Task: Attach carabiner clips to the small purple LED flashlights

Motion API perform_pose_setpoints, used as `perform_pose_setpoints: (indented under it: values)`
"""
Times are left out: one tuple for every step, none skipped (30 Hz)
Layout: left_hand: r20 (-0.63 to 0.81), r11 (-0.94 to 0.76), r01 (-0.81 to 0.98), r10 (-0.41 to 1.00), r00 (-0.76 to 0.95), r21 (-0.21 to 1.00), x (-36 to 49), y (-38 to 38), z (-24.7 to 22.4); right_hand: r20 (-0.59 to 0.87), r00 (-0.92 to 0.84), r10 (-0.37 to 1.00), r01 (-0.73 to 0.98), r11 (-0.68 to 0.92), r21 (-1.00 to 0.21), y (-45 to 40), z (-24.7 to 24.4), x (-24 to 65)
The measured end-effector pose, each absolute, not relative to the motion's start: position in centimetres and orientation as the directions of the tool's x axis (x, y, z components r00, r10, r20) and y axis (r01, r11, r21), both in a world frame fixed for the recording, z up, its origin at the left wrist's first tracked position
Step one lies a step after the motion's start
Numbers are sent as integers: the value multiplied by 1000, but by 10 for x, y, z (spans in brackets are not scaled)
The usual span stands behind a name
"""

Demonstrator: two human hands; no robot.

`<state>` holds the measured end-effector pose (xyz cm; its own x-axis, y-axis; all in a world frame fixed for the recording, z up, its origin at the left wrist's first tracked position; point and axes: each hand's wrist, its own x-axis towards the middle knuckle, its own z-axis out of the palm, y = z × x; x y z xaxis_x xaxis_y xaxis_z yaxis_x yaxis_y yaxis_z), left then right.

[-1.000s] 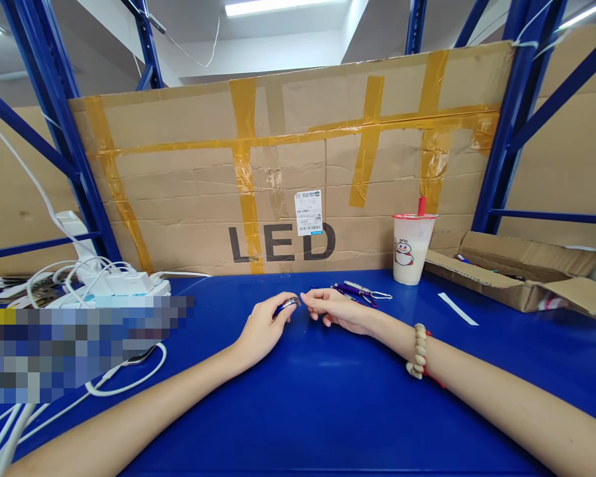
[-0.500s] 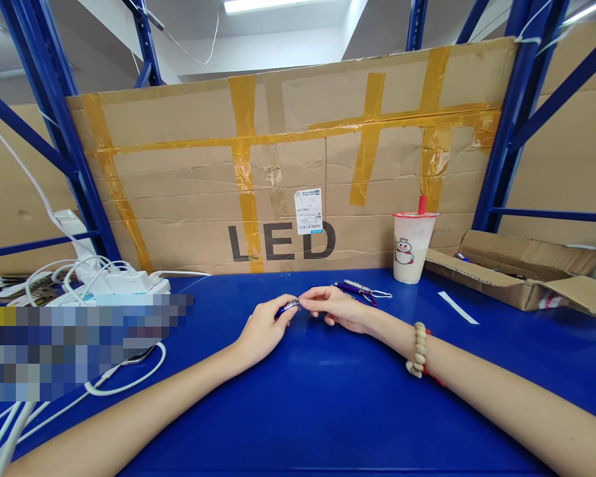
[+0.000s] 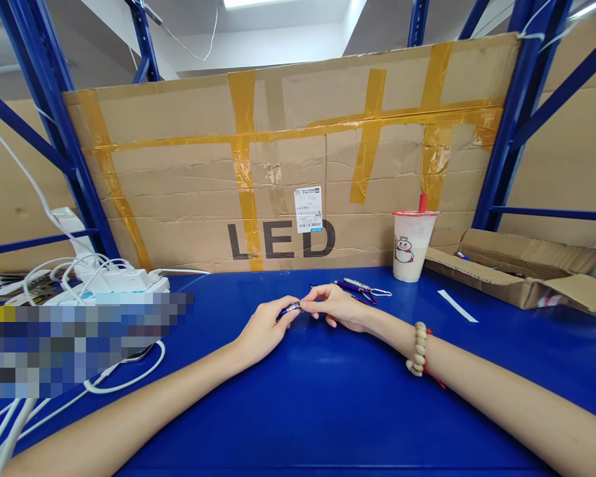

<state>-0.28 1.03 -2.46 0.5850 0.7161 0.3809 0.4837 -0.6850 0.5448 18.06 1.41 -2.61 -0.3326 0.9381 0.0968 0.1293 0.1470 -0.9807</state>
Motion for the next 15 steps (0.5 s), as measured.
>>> perform_pose_setpoints:
  values:
    - [386,-693,475,708,592,542,-3,10,-25,99,-328,940,131,148,-980,14,-26,181]
    - [390,-698,469,702,596,541,-3,11,-25,101,-326,940,132,151,-980,14,-26,181]
    - [391,-701,466,699,598,540,-3,11,-25,103,-327,939,135,154,-979,14,-27,181]
    - [391,-703,464,697,602,539,-3,11,-25,105,-329,939,138,157,-978,14,-27,181]
    - [390,-706,461,693,607,537,-3,11,-25,109,-330,938,136,161,-978,15,-28,181]
    - [389,-711,455,687,614,536,-3,12,-25,115,-330,937,130,166,-977,14,-28,181]
    - [387,-717,446,678,624,536,-3,12,-25,124,-330,936,122,172,-977,14,-28,181]
    - [386,-723,434,669,636,537,-3,12,-25,132,-332,934,115,179,-977,14,-28,181]
    - [385,-728,423,660,645,539,-3,13,-25,139,-334,932,115,187,-976,13,-28,180]
    - [384,-731,415,654,652,541,-4,13,-26,144,-337,931,122,195,-973,12,-28,180]
    - [382,-733,411,651,656,542,-4,14,-26,148,-337,930,139,204,-969,11,-28,180]
    - [378,-734,410,648,661,542,-4,14,-26,151,-334,931,164,215,-963,11,-28,180]
    - [374,-734,409,646,666,542,-5,15,-26,154,-326,933,194,226,-955,10,-27,180]
    - [370,-735,407,643,670,542,-5,16,-27,161,-317,935,225,239,-945,10,-27,180]
    - [368,-737,403,640,675,543,-6,16,-27,176,-307,935,250,258,-933,9,-27,180]
